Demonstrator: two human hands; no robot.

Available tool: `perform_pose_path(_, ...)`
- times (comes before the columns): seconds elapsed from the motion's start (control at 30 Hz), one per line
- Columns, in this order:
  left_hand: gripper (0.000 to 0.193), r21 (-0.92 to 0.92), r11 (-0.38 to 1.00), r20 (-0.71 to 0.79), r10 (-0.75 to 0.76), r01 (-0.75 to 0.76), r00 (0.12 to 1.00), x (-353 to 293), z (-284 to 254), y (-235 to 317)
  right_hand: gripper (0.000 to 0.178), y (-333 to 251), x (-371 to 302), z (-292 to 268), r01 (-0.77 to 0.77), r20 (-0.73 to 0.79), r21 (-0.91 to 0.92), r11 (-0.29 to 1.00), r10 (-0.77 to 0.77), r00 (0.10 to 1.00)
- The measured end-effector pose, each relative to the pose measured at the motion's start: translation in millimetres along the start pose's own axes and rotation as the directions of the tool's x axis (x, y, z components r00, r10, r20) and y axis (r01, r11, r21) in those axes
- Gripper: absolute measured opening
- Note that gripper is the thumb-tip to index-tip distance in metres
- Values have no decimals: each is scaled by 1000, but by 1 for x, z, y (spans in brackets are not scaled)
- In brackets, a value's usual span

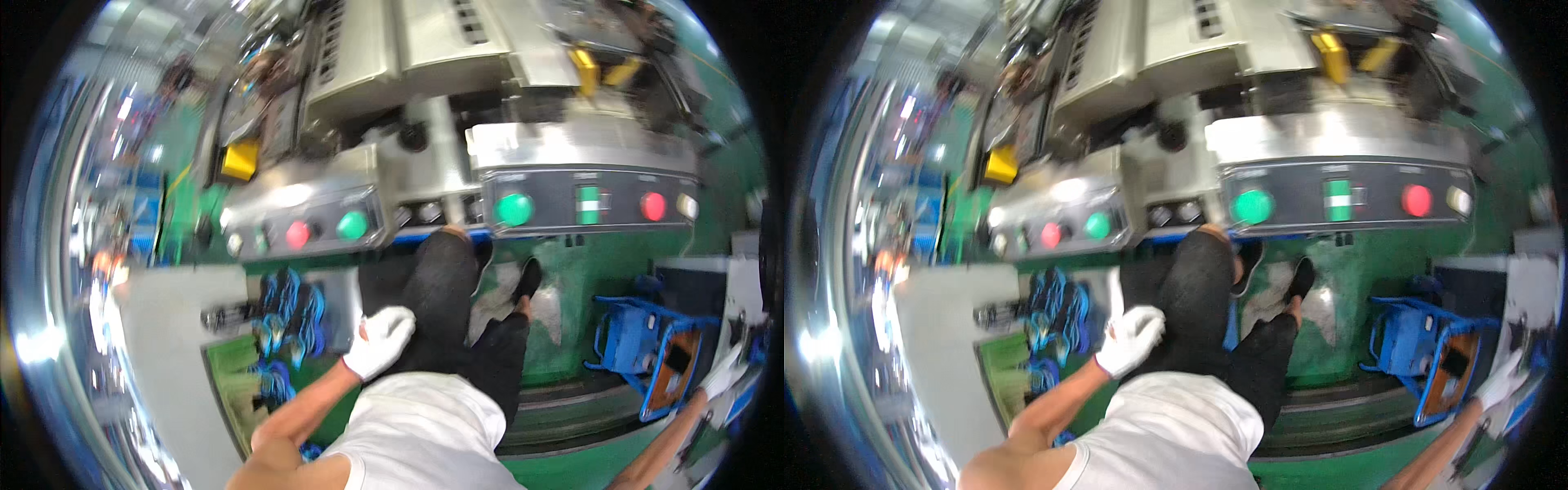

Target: The person places blue shoe components into a lasting machine, presses buttons to activate the machine, and then removes the processed shoes and places them on a conveyor belt.

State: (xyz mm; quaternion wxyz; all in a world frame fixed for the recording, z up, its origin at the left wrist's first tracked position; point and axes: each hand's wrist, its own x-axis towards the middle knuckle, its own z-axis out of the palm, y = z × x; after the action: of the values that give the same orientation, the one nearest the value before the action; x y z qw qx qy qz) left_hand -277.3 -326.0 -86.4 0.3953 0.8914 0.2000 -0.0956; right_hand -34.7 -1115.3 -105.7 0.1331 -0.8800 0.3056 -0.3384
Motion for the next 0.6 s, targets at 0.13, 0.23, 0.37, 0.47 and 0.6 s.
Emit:
perform_pose_path(0.13,18,19,960,-418,-245,278,875,-59,-79,-139,55,-87,-232,11,-163,504,344,925,-36,863)
perform_pose_path(0.23,29,-239,728,-612,-626,642,483,-188,-130,-248,76,-162,-369,19,-522,770,388,760,44,637)
perform_pose_path(0.37,29,-346,429,-819,-572,835,-45,-426,-91,-343,83,-243,-409,9,-352,879,431,831,-298,374)
perform_pose_path(0.47,51,-364,-110,-710,-611,925,-352,-523,-7,-334,80,-293,-412,8,-69,874,436,897,-404,271)
perform_pose_path(0.6,66,-463,-513,-248,-708,723,-661,-526,103,-280,73,-333,-395,41,338,758,573,747,-640,127)
